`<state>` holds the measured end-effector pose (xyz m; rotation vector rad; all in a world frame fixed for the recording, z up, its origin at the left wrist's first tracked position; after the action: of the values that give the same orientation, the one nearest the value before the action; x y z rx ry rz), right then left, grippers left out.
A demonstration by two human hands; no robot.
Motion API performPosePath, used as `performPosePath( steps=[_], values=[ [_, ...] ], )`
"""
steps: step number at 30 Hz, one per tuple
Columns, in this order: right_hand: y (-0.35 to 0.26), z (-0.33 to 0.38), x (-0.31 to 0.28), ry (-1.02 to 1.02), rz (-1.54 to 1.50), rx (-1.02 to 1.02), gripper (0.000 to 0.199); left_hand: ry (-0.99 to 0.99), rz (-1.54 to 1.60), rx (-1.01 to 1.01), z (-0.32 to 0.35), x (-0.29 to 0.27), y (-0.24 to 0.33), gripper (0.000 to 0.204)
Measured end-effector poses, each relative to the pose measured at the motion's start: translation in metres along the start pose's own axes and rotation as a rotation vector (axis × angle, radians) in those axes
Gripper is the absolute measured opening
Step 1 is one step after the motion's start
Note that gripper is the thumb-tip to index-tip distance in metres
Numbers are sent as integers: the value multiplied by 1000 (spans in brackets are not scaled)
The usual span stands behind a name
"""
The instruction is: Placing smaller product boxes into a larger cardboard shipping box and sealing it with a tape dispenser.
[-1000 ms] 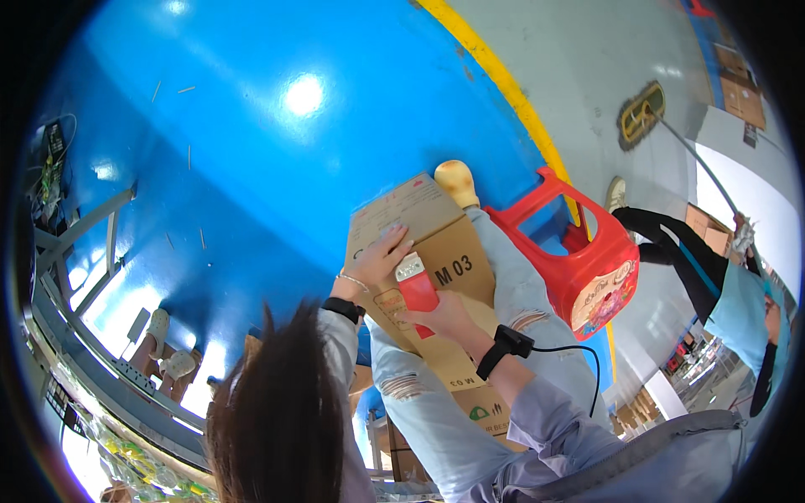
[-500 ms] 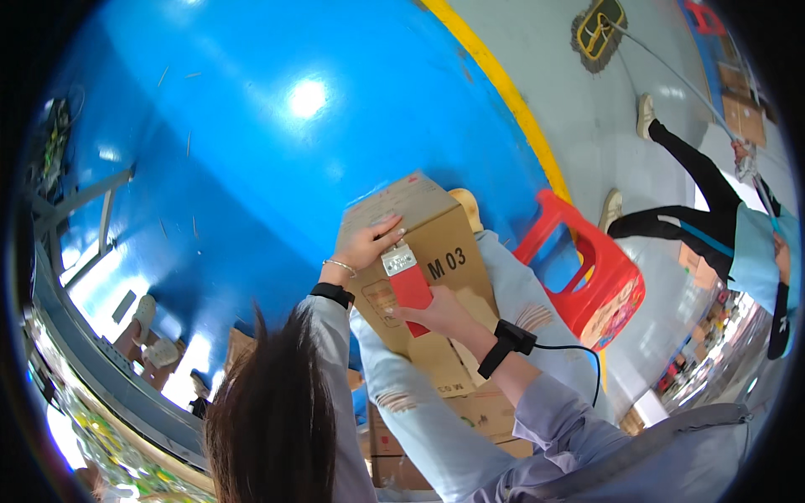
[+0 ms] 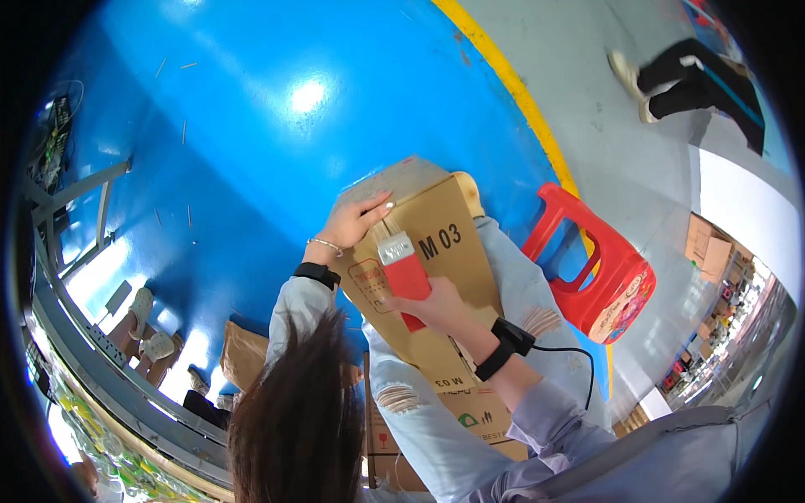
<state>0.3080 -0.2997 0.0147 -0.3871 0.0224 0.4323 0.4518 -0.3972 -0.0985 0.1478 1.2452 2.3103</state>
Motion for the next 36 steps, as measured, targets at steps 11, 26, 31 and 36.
performPosePath(
  steps=[11,26,31,36],
  values=[
    [131,68,-21,40,16,127,37,22,-5,-20,-4,0,-6,50],
    [154,53,-18,51,-112,255,38,976,-729,-45,44,28,47,44],
    [159,51,-15,48,-99,228,39,786,-842,201,28,44,67,49],
    [163,50,-7,-43,-51,298,36,653,-800,332,26,47,72,50]
  ],
)
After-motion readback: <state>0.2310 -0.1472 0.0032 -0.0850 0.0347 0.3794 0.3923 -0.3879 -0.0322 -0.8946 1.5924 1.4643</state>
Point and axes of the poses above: each hand's wrist, its own z-axis away from the middle knuckle, its own x-axis out of the palm, y = z × x, the point moved 8 cm from there along -z, towards the middle knuckle, and after that the axes turned 6 degrees about y, right-handed, at the moved point
